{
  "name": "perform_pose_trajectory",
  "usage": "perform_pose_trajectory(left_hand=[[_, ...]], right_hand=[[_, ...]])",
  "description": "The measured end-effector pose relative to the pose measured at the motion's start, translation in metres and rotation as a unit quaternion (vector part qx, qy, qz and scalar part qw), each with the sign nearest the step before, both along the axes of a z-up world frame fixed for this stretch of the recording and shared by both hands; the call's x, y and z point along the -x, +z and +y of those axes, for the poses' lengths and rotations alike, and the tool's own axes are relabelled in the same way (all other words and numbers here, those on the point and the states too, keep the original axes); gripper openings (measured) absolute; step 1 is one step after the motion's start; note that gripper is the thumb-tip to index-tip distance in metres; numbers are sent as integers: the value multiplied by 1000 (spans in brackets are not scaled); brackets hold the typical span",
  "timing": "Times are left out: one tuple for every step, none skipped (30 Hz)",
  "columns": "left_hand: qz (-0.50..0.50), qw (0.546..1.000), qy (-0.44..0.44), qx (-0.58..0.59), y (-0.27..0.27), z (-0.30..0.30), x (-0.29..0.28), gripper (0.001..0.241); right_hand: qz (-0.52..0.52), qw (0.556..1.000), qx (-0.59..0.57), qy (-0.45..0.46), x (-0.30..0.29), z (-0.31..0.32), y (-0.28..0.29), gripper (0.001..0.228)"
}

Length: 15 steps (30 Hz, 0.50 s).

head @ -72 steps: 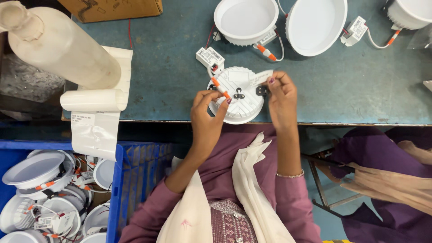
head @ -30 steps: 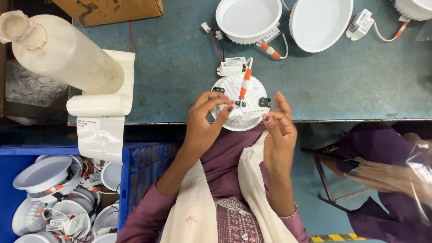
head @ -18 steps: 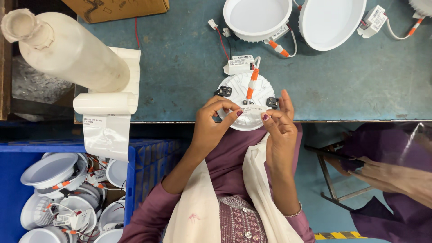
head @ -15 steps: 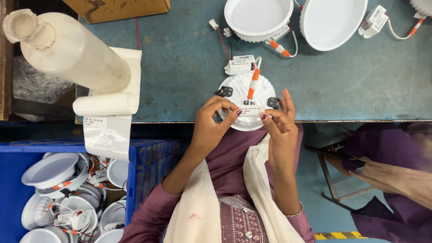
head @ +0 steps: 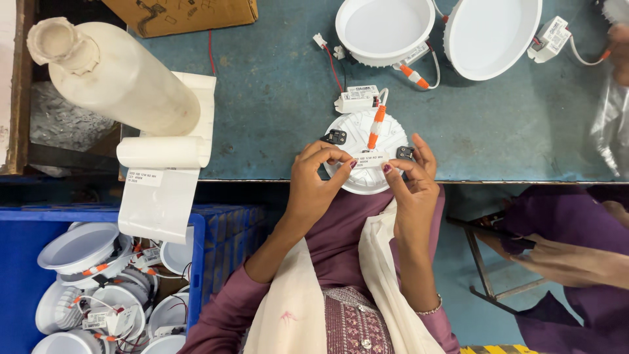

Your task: The person assembles LED light fixtures by wiping the white plastic housing with a cloth, peeling labels from a roll, and attaching them to the back of the fixture. The person then connects the power driver to the fixture and places the completed unit into a blue crate.

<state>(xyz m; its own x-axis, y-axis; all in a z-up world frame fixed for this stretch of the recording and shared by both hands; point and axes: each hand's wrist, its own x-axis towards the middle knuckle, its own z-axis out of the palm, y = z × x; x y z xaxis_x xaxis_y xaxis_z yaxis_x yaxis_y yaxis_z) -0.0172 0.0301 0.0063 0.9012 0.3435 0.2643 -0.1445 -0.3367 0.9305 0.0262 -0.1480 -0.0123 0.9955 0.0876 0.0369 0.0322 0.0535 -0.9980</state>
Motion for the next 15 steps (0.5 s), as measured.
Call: perform_pose_trajectory(left_hand=[[2, 1000, 1, -3, 0, 0, 0, 9], [1, 1000, 3, -12, 0, 0, 1, 9], [-1, 1000, 5, -21, 1, 0, 2, 9], [-3, 1000, 7, -30, 1, 1, 2, 9], [2, 999, 6, -32, 1, 1, 2, 9], [8, 999, 6, -33, 1, 1, 2, 10], [13, 999, 5, -35, 1, 1, 2, 10], [13, 999, 6, -35, 1, 0, 1, 10], [14, 999, 8, -35, 1, 0, 1, 10], [14, 999, 9, -35, 1, 0, 1, 10], [18, 999, 8, -37, 1, 0, 1, 9], [21, 999, 8, -40, 1, 0, 1, 9], [24, 999, 8, -42, 1, 0, 1, 8], [25, 999, 10, -45, 1, 1, 1, 8], [26, 998, 12, -48, 1, 1, 1, 8]], right_hand=[[-1, 1000, -4, 2, 0, 0, -1, 6], [-2, 1000, -1, 1, 0, 0, -1, 6], [-3, 1000, 2, 0, 0, 0, -2, 6], [-5, 1000, 5, -2, 0, 0, -2, 6], [-3, 1000, 4, -1, 0, 0, -2, 6], [-1, 1000, 3, -1, 0, 0, -2, 6], [1, 1000, 2, 0, -1, 0, -2, 6], [2, 1000, -1, 1, -1, 0, -3, 6], [3, 1000, -4, 2, -1, -1, -3, 6], [4, 1000, -7, 2, -1, -1, -3, 6], [6, 1000, -5, 2, -1, -1, -4, 6], [8, 1000, -2, 3, -1, -1, -4, 5], [10, 1000, 1, 3, -1, -1, -5, 5], [12, 1000, -6, 4, -2, -1, -6, 5], [14, 1000, -13, 4, -2, 0, -6, 6]])
